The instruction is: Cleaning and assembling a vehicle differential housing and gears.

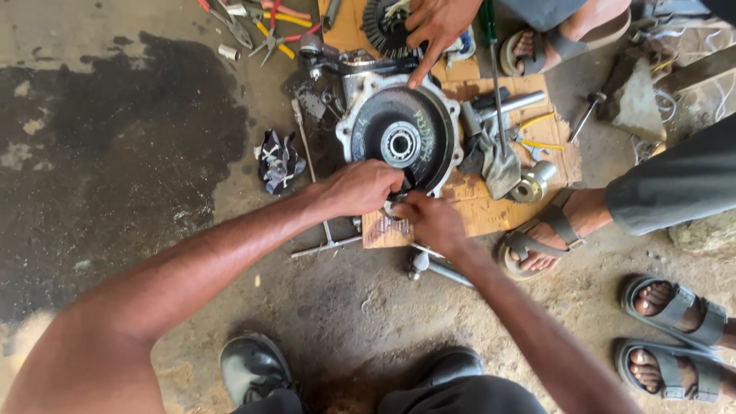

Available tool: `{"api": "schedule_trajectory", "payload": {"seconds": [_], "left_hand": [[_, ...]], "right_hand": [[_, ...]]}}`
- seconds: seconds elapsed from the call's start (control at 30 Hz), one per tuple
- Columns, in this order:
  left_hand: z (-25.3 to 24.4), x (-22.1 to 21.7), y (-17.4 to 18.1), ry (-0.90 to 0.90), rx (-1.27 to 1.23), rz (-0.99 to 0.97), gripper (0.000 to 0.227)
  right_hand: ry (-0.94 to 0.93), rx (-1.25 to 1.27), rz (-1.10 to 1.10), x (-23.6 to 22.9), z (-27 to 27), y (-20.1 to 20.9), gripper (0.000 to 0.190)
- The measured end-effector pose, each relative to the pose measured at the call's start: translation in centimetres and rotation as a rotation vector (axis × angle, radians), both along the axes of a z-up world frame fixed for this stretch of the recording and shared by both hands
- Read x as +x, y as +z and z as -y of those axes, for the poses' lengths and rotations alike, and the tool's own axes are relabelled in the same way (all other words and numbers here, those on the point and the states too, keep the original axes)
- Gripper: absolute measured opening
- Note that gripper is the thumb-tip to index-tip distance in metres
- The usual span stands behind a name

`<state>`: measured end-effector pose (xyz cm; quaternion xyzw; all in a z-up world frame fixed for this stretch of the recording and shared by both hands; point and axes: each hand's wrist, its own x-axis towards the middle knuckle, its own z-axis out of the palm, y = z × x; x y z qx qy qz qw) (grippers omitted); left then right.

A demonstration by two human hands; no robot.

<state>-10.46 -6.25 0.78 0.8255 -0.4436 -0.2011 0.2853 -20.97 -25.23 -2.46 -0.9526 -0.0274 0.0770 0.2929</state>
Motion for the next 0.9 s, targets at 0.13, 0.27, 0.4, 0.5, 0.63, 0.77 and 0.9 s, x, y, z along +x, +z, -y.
{"api": "schedule_trajectory", "payload": {"seconds": [0.13, 0.27, 0.4, 0.5, 0.63, 0.77, 0.9], "left_hand": [[-0.1, 0.3, -0.5, 0.021, -0.021, -0.034, 0.021], [-0.3, 0.4, -0.8, 0.031, -0.129, -0.034, 0.018], [0.1, 0.5, -0.9, 0.029, -0.057, -0.053, 0.018], [0.0, 0.9, -1.2, 0.040, -0.084, -0.074, 0.018], [0.2, 1.0, -2.5, 0.026, -0.118, -0.053, 0.017], [0.2, 1.6, -3.1, 0.036, -0.049, -0.122, 0.024], [0.5, 0.8, -1.9, -0.006, -0.048, -0.040, 0.024]], "right_hand": [[-0.105, -0.050, -0.162, 0.1, -0.9, 2.1, 0.030], [-0.049, -0.028, -0.092, -0.2, -0.8, 0.5, 0.036], [-0.115, 0.027, -0.064, -0.1, -1.4, 1.7, 0.034], [-0.144, 0.037, -0.251, -0.7, -0.5, 1.3, 0.027], [-0.168, -0.018, -0.175, -0.6, -2.0, 1.1, 0.031], [-0.270, 0.146, -0.204, -1.3, -1.7, 2.1, 0.035], [-0.258, 0.168, -0.010, -1.2, -3.5, -0.1, 0.030]]}}
